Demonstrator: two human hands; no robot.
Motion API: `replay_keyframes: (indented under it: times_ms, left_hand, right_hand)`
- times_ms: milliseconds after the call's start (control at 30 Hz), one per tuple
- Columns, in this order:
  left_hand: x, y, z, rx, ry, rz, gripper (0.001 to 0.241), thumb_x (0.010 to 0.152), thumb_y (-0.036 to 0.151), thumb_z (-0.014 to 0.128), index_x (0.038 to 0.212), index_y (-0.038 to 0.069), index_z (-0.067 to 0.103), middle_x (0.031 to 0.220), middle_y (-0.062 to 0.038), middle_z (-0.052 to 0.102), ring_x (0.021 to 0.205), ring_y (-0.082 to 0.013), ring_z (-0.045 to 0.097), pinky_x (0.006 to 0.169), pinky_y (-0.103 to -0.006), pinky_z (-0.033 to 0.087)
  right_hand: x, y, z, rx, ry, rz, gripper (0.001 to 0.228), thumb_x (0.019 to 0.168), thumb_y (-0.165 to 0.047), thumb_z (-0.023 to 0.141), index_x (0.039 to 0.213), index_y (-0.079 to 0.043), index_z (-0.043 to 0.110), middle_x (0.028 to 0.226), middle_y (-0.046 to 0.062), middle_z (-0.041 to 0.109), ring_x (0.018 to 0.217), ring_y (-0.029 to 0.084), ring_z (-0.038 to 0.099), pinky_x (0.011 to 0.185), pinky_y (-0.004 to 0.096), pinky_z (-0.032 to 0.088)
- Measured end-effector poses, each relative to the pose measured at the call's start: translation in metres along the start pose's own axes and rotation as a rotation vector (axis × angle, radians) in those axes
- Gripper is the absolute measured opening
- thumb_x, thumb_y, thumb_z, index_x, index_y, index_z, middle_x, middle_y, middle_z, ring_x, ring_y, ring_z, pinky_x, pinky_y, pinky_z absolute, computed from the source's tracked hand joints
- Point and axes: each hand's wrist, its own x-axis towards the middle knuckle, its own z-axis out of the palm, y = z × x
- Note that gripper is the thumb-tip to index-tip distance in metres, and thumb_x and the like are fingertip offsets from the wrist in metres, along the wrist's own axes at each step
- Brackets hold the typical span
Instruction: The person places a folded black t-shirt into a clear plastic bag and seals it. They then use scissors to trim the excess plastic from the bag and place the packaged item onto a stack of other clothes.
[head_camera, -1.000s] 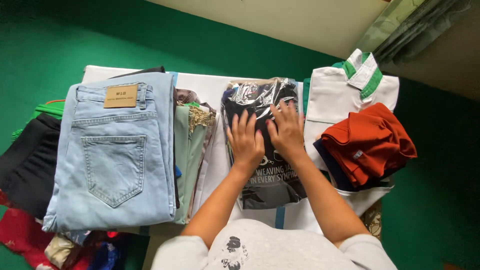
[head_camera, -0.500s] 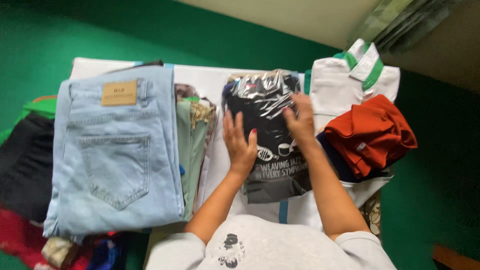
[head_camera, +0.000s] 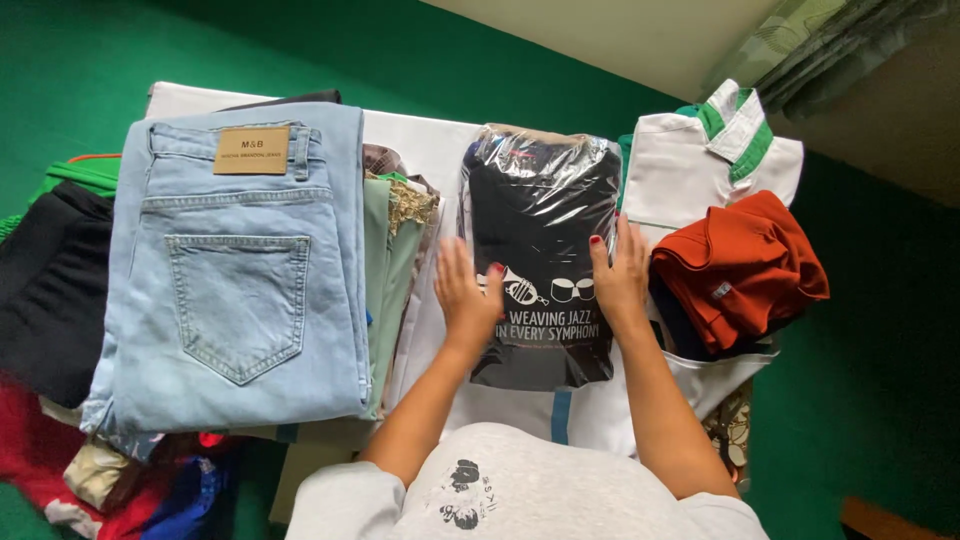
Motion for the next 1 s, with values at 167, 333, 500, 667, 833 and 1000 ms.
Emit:
replay_keyframes:
  times_ms: [167, 333, 500, 667, 833, 1000]
  left_hand:
    - [-0.055, 0.057, -0.003, 0.254, 0.08, 0.614, 0.089, 0.088, 0.03, 0.07, 0.16, 0.001, 0.027, 0.168, -0.025, 0.016, 0.155, -0.0479, 0.011, 0.118, -0.0638, 0.013]
    - [-0.057, 0.041, 0.029, 0.293, 0.111, 0.665, 0.082, 0.092, 0.039, 0.064, 0.157, 0.001, 0.032, 0.167, -0.024, 0.023, 0.154, -0.0463, 0.017, 0.118, -0.0643, 0.015]
    - [-0.057, 0.034, 0.037, 0.378, 0.202, 0.705, 0.087, 0.085, 0.042, 0.066, 0.155, 0.001, 0.037, 0.165, -0.023, 0.029, 0.153, -0.0456, 0.025, 0.117, -0.0662, 0.021]
    - [-0.057, 0.035, 0.037, 0.363, 0.131, 0.667, 0.084, 0.088, 0.042, 0.063, 0.156, 0.002, 0.034, 0.167, -0.023, 0.025, 0.153, -0.0466, 0.021, 0.115, -0.069, 0.018]
    - [-0.049, 0.038, 0.032, 0.368, 0.076, 0.66, 0.079, 0.091, 0.043, 0.06, 0.154, 0.002, 0.037, 0.167, -0.022, 0.025, 0.155, -0.0441, 0.018, 0.116, -0.0672, 0.016]
    - [-0.052, 0.033, -0.008, 0.123, -0.075, 0.624, 0.073, 0.096, 0.04, 0.059, 0.157, 0.005, 0.037, 0.168, -0.02, 0.022, 0.155, -0.0413, 0.017, 0.117, -0.0623, 0.015]
  right_hand:
    - [-0.011, -0.041, 0.005, -0.375, 0.162, -0.409, 0.064, 0.1, -0.055, 0.058, 0.157, -0.028, 0.045, 0.164, 0.018, 0.033, 0.15, 0.046, 0.025, 0.111, 0.066, 0.035]
    - [0.006, -0.046, 0.036, -0.365, 0.139, -0.558, 0.06, 0.104, -0.055, 0.052, 0.157, -0.027, 0.046, 0.167, 0.016, 0.029, 0.153, 0.045, 0.016, 0.112, 0.073, 0.025]
    - [0.021, -0.028, 0.057, -0.308, 0.102, -0.644, 0.058, 0.107, -0.053, 0.048, 0.16, -0.031, 0.041, 0.168, 0.011, 0.027, 0.154, 0.041, 0.014, 0.111, 0.077, 0.022]
    - [0.025, -0.061, 0.045, -0.381, 0.197, -0.724, 0.054, 0.107, -0.056, 0.046, 0.156, -0.032, 0.047, 0.165, 0.011, 0.035, 0.154, 0.042, 0.016, 0.112, 0.077, 0.019]
    - [0.055, -0.041, 0.078, -0.358, 0.18, -0.706, 0.051, 0.106, -0.055, 0.047, 0.153, -0.035, 0.051, 0.166, 0.004, 0.036, 0.155, 0.037, 0.02, 0.114, 0.075, 0.019]
    - [0.037, -0.033, 0.035, -0.103, 0.109, -0.68, 0.049, 0.106, -0.045, 0.053, 0.155, -0.039, 0.049, 0.166, 0.0, 0.036, 0.156, 0.029, 0.02, 0.12, 0.062, 0.017]
